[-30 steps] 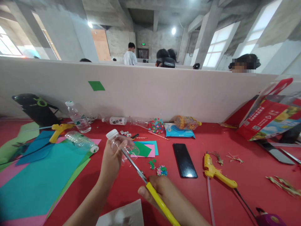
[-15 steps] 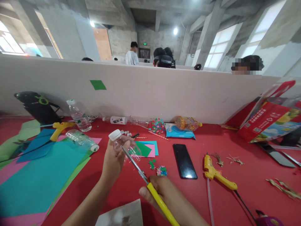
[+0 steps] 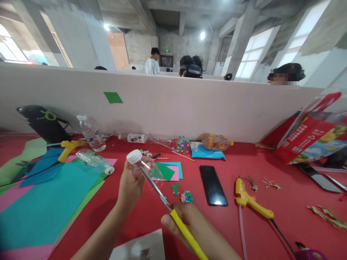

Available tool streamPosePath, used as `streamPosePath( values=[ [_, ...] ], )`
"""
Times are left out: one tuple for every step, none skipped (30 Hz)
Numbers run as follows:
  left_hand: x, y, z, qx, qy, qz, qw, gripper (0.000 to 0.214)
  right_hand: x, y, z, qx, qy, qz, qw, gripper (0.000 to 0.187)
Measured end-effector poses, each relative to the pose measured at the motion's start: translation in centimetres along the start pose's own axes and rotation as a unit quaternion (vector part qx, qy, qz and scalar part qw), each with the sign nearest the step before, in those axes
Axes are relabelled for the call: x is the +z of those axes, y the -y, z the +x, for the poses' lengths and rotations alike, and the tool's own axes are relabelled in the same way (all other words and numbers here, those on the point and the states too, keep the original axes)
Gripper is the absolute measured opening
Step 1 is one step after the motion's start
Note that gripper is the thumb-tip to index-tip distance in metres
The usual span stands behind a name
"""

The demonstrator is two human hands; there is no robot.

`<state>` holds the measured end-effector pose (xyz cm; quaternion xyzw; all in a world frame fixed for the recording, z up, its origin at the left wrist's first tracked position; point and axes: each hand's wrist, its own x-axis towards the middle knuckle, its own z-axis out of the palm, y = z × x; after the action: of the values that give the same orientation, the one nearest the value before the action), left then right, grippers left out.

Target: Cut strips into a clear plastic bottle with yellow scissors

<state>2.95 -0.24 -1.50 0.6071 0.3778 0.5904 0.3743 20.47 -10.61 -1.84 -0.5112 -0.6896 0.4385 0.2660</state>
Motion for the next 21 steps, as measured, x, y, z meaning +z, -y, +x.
streamPosePath(
  values=[
    [0.0, 0.1, -0.1, -0.001, 0.006, -0.004, 1.000, 0.023, -0.2, 0.2, -0.1, 0.007, 0.010, 0.008, 1.000, 0.059],
    [0.1, 0.2, -0.1, 0.000, 0.008, -0.004, 1.000, 0.025, -0.3, 0.3, -0.2, 0.015, 0.013, 0.017, 1.000, 0.056],
    [0.1, 0.3, -0.2, 0.001, 0.008, 0.000, 1.000, 0.026, -0.4, 0.4, -0.3, 0.020, 0.015, 0.024, 0.999, 0.055],
    [0.1, 0.3, -0.2, 0.003, 0.008, 0.007, 1.000, 0.026, -0.5, 0.5, -0.3, 0.022, 0.015, 0.030, 0.999, 0.053],
    [0.1, 0.3, -0.2, 0.006, 0.007, 0.015, 1.000, 0.026, -0.5, 0.4, -0.3, 0.023, 0.014, 0.034, 0.999, 0.052],
    [0.1, 0.3, -0.2, 0.007, 0.006, 0.020, 1.000, 0.027, -0.5, 0.4, -0.4, 0.023, 0.015, 0.035, 0.999, 0.052],
    [0.0, 0.3, -0.2, 0.007, 0.006, 0.022, 1.000, 0.029, -0.5, 0.2, -0.3, 0.025, 0.014, 0.034, 0.999, 0.051],
    [0.0, 0.3, -0.2, 0.005, 0.006, 0.022, 1.000, 0.030, -0.4, 0.0, -0.3, 0.025, 0.011, 0.032, 0.999, 0.050],
    [0.0, 0.4, -0.2, 0.003, 0.006, 0.020, 1.000, 0.031, -0.4, -0.1, -0.3, 0.026, 0.006, 0.029, 0.999, 0.050],
    [-0.1, 0.4, -0.2, 0.001, 0.006, 0.018, 1.000, 0.032, -0.3, -0.3, -0.3, 0.025, 0.001, 0.026, 0.999, 0.050],
    [-0.1, 0.5, -0.2, 0.000, 0.008, 0.018, 1.000, 0.032, -0.2, -0.4, -0.3, 0.024, -0.003, 0.024, 0.999, 0.049],
    [-0.1, 0.6, -0.2, 0.000, 0.009, 0.022, 1.000, 0.032, -0.2, -0.5, -0.4, 0.024, -0.005, 0.020, 0.999, 0.050],
    [-0.1, 0.7, -0.2, 0.001, 0.010, 0.028, 1.000, 0.031, -0.2, -0.6, -0.3, 0.025, -0.008, 0.017, 1.000, 0.050],
    [-0.2, 0.7, -0.1, 0.001, 0.010, 0.036, 0.999, 0.030, -0.2, -0.6, -0.3, 0.028, -0.007, 0.015, 0.999, 0.050],
    [-0.2, 0.8, -0.1, 0.001, 0.010, 0.044, 0.999, 0.029, -0.2, -0.5, -0.3, 0.030, -0.005, 0.014, 0.999, 0.051],
    [-0.2, 0.8, -0.1, 0.002, 0.010, 0.048, 0.999, 0.029, -0.3, -0.5, -0.3, 0.030, -0.004, 0.015, 0.999, 0.051],
    [-0.2, 0.8, -0.1, 0.002, 0.010, 0.050, 0.999, 0.028, -0.3, -0.4, -0.3, 0.029, -0.001, 0.016, 0.999, 0.052],
    [-0.2, 0.8, -0.1, 0.003, 0.011, 0.052, 0.999, 0.028, -0.3, -0.3, -0.2, 0.026, 0.002, 0.017, 0.999, 0.052],
    [-0.2, 0.8, -0.1, 0.005, 0.012, 0.053, 0.998, 0.028, -0.4, -0.2, -0.2, 0.024, 0.003, 0.018, 1.000, 0.052],
    [-0.3, 0.8, -0.1, 0.006, 0.011, 0.055, 0.998, 0.029, -0.4, -0.1, -0.2, 0.023, 0.003, 0.019, 1.000, 0.053],
    [-0.2, 0.8, -0.1, 0.006, 0.010, 0.060, 0.998, 0.030, -0.4, 0.0, -0.2, 0.023, 0.001, 0.021, 1.000, 0.053]
  ],
)
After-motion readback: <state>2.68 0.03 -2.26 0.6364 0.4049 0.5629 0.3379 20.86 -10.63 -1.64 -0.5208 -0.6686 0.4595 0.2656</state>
